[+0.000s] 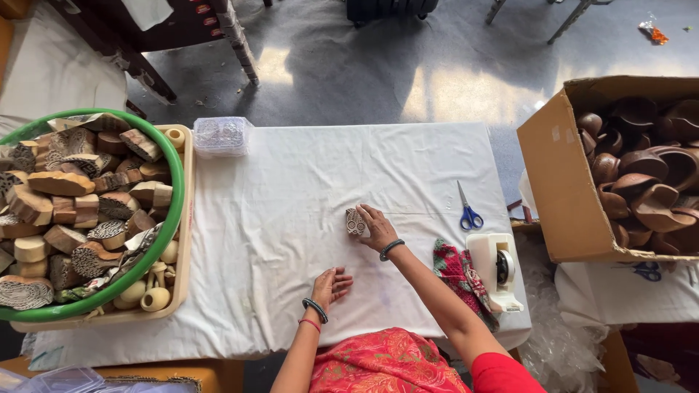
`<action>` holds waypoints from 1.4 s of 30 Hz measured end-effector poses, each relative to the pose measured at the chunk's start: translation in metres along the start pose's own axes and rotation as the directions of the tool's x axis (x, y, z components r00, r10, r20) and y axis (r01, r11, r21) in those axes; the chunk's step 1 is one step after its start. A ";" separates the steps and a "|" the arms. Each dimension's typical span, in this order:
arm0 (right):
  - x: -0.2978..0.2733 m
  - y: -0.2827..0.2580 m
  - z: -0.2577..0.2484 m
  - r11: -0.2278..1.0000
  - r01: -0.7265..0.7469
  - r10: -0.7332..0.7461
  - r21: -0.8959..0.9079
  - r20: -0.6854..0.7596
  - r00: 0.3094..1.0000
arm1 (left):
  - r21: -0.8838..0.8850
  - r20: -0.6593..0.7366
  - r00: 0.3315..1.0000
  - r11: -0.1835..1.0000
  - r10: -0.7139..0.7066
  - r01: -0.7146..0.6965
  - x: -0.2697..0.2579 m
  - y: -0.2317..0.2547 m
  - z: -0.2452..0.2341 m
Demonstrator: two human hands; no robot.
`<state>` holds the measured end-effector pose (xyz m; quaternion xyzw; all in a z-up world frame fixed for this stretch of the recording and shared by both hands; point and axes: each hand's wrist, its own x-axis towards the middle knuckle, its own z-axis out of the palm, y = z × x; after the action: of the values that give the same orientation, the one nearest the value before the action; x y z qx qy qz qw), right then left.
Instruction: The person wipes small, carved wooden items with a cloth and places them into a clear plastic container. They handle the items one by one, cleaning them before arranging them inside the container on a white table.
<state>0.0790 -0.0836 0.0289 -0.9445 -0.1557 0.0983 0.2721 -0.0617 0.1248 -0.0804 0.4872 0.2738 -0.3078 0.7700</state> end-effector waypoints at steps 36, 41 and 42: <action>-0.216 0.072 -0.048 0.905 -0.349 0.407 0.244 -0.254 0.877 | 0.260 -0.141 0.988 0.965 0.066 -0.028 0.016 -0.010 -0.023; -0.233 0.094 -0.020 0.948 -0.317 0.292 -0.012 -0.359 0.887 | 0.260 -0.245 0.948 0.956 0.201 -0.135 -0.003 0.013 -0.040; -0.231 0.102 -0.015 0.917 -0.383 0.308 -0.115 -0.406 0.860 | 0.307 -0.237 0.936 0.934 0.262 -0.183 -0.009 0.024 -0.046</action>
<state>-0.1079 -0.2528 0.0089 -0.9796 0.0637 -0.0544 0.1826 -0.0555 0.1773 -0.0771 0.6571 0.2739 -0.1831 0.6780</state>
